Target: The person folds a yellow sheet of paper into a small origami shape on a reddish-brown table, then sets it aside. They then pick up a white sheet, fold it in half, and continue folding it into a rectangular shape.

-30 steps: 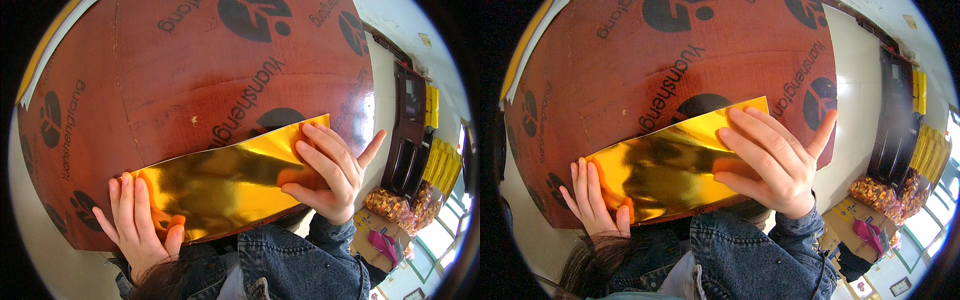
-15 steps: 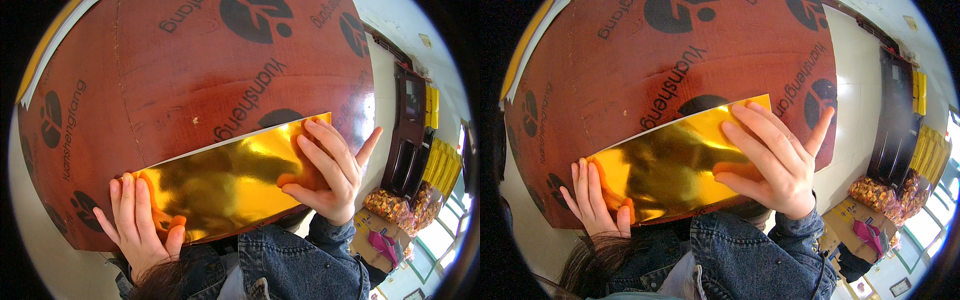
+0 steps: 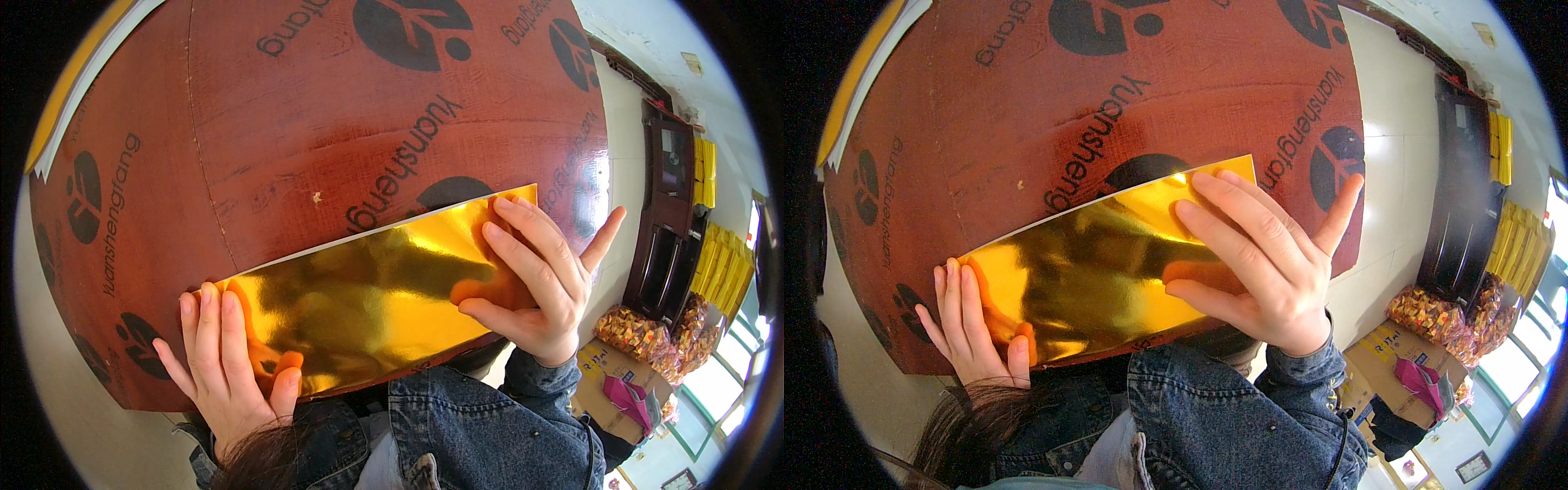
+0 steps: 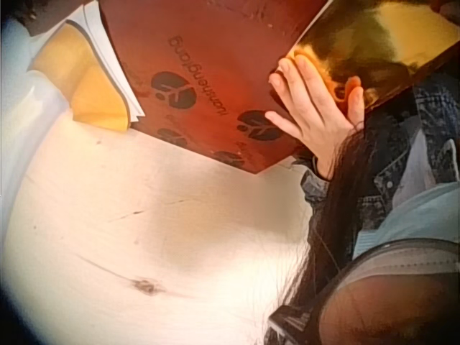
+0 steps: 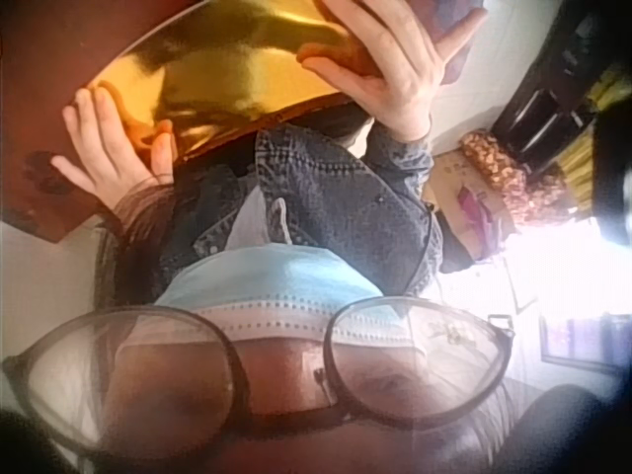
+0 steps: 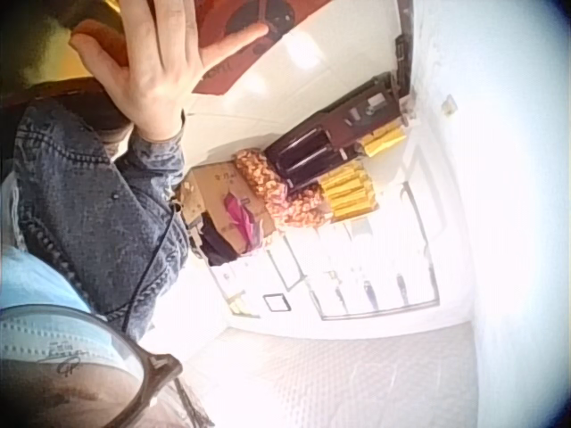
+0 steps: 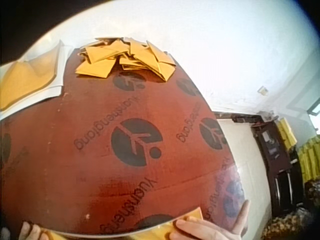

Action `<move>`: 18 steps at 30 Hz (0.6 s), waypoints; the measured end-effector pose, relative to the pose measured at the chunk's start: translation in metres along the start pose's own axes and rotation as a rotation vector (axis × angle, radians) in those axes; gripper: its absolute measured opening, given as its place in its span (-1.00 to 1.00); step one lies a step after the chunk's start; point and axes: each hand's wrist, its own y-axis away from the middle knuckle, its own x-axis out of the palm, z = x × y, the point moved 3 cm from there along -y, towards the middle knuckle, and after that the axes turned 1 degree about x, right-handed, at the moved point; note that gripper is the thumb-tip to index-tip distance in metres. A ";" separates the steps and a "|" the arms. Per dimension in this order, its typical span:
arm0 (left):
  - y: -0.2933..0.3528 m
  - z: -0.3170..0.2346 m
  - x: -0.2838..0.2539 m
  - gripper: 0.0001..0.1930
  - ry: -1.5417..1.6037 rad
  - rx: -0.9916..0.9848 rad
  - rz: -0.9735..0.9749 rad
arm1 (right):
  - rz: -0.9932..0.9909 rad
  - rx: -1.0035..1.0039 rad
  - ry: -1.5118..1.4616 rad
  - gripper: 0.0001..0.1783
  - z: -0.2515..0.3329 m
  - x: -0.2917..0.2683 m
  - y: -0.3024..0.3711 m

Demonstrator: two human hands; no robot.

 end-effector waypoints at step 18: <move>0.001 0.000 0.000 -0.22 0.001 0.001 -0.011 | 0.041 -0.041 -0.020 -0.37 0.000 0.001 -0.002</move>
